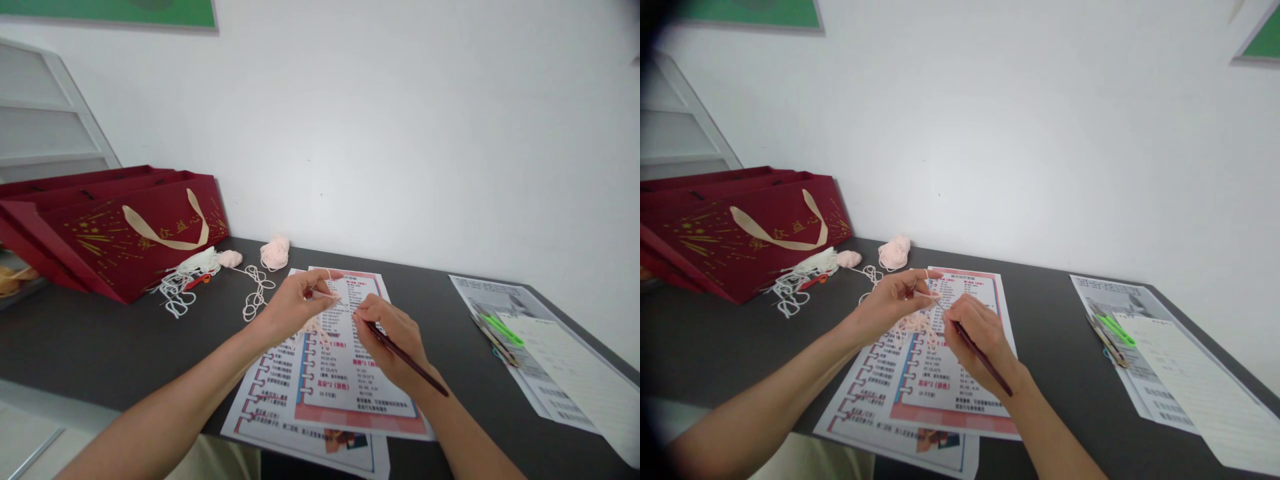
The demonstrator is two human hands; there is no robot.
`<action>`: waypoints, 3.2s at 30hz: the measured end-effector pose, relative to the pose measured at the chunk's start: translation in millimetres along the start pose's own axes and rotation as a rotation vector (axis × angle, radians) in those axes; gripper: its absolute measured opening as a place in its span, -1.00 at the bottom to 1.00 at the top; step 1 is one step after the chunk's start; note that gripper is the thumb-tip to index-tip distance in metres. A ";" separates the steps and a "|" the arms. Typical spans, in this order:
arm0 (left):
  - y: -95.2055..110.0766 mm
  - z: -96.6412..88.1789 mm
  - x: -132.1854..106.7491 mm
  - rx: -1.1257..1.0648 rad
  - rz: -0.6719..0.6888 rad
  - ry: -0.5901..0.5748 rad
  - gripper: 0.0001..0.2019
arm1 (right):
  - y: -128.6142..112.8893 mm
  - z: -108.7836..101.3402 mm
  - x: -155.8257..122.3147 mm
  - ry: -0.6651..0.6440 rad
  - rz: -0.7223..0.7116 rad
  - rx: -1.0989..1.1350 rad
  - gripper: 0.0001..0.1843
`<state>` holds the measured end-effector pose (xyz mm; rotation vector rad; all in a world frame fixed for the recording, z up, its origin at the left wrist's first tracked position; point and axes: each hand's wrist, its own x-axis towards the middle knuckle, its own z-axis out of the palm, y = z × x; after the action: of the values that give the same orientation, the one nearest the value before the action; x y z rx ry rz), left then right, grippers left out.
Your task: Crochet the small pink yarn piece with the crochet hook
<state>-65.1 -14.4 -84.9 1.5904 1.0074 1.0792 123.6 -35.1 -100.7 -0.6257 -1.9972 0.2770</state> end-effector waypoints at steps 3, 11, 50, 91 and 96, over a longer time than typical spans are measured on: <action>1.0 -0.7 -0.2 -0.018 -0.004 -0.004 -0.70 | 3.3 0.1 -2.4 0.061 0.231 0.101 -0.86; 3.4 0.8 -1.5 -0.393 -0.094 -0.143 -0.49 | 2.7 15.2 6.2 0.155 0.607 0.867 -0.82; 1.9 -31.2 6.4 -0.585 -0.392 -0.514 -0.61 | 9.8 -18.1 4.3 -0.066 0.471 0.709 -0.94; -4.6 14.8 -2.4 -0.577 -0.265 -0.110 -0.61 | 15.8 17.5 -9.3 -0.069 -0.225 -0.252 -0.81; -8.9 18.5 -1.8 -0.620 -0.288 -0.036 -0.64 | 12.1 24.0 -11.0 -0.050 -0.174 -0.397 -0.87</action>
<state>-49.0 -18.6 -97.1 0.9295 0.7477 1.0259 110.8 -29.2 -126.1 -0.6892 -2.1572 -0.2176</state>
